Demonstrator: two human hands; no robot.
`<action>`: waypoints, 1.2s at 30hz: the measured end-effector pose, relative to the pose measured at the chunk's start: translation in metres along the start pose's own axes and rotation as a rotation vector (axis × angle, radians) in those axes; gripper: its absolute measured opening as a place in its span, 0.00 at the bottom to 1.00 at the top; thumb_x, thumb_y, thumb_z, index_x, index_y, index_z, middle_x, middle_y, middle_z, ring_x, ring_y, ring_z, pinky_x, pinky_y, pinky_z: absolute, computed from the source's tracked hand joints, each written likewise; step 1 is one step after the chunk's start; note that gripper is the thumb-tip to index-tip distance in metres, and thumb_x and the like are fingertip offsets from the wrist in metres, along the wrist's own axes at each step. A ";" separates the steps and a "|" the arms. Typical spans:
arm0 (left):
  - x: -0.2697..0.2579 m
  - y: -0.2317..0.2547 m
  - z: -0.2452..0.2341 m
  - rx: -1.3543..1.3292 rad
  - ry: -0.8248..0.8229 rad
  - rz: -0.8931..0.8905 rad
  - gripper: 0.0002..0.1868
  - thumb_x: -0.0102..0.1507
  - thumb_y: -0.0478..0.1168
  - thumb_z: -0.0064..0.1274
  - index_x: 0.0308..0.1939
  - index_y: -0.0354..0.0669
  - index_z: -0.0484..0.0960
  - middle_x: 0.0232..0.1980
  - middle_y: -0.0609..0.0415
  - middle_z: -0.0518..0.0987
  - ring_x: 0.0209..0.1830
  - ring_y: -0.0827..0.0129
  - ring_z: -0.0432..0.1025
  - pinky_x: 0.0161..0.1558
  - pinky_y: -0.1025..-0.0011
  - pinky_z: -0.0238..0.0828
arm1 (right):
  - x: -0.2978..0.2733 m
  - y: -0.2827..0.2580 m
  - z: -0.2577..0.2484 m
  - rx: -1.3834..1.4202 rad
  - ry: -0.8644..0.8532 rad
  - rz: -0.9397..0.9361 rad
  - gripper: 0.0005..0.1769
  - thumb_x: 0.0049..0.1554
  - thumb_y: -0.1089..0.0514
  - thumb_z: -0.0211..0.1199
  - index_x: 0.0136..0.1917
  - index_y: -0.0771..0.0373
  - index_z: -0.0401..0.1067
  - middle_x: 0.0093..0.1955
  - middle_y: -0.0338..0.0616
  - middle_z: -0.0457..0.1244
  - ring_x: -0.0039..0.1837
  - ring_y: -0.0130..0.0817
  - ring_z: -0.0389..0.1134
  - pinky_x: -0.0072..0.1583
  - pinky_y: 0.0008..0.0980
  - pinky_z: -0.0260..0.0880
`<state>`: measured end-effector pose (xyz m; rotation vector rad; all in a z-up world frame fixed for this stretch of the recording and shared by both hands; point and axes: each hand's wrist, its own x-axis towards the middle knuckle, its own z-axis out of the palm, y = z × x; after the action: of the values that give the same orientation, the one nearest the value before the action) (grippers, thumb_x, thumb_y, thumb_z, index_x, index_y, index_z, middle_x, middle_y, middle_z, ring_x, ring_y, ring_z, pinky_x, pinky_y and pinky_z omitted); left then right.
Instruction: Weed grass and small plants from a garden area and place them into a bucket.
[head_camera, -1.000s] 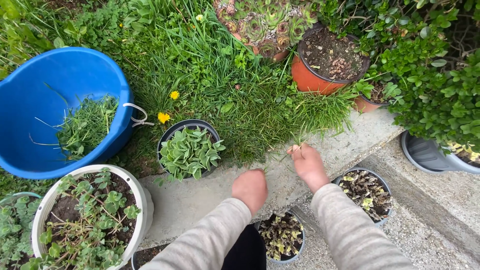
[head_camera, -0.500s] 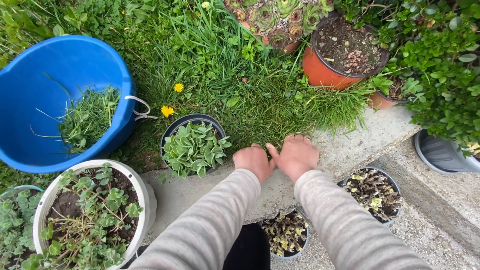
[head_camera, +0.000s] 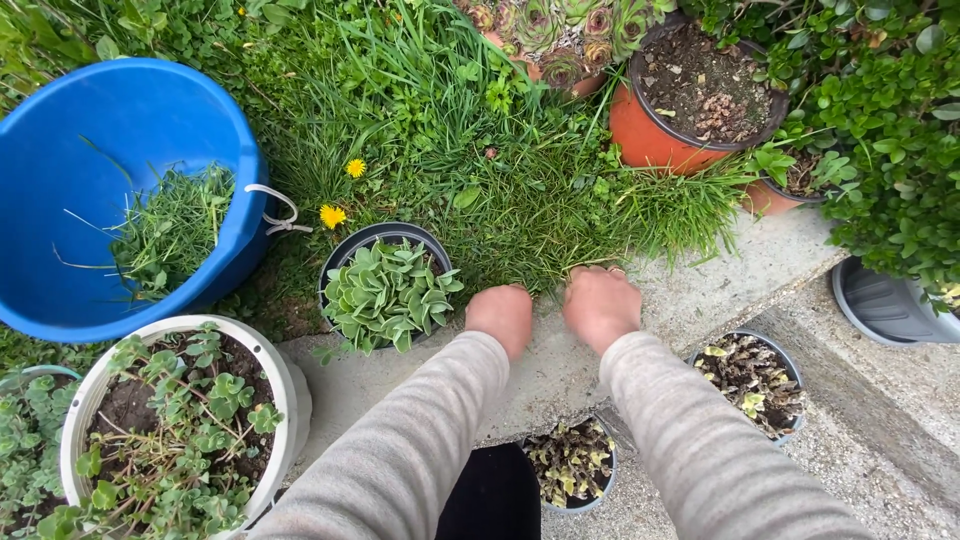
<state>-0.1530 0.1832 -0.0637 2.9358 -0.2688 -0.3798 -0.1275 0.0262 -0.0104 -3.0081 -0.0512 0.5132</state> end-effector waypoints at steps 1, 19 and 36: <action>-0.002 -0.001 -0.009 -0.023 -0.050 -0.004 0.09 0.62 0.34 0.44 0.37 0.36 0.80 0.35 0.45 0.85 0.40 0.47 0.83 0.37 0.46 0.80 | -0.004 -0.001 -0.009 0.035 -0.021 -0.017 0.18 0.59 0.48 0.52 0.52 0.54 0.80 0.49 0.49 0.70 0.59 0.54 0.72 0.59 0.58 0.73; -0.083 0.032 -0.105 -0.337 -0.187 -0.089 0.16 0.64 0.45 0.45 0.45 0.38 0.84 0.42 0.43 0.85 0.48 0.47 0.82 0.50 0.49 0.81 | -0.024 0.023 -0.027 0.650 0.014 0.004 0.22 0.62 0.49 0.52 0.53 0.66 0.79 0.55 0.60 0.71 0.66 0.56 0.68 0.70 0.55 0.63; -0.117 -0.088 -0.282 -0.592 0.359 -0.039 0.20 0.70 0.44 0.40 0.42 0.31 0.83 0.37 0.29 0.83 0.48 0.32 0.78 0.48 0.40 0.75 | -0.041 -0.107 -0.157 0.979 0.162 -0.319 0.21 0.67 0.52 0.51 0.32 0.54 0.66 0.29 0.29 0.52 0.36 0.26 0.55 0.45 0.31 0.57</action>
<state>-0.1752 0.3321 0.2156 2.3643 -0.0361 0.0656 -0.1161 0.1173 0.1603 -2.0166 -0.1977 0.1686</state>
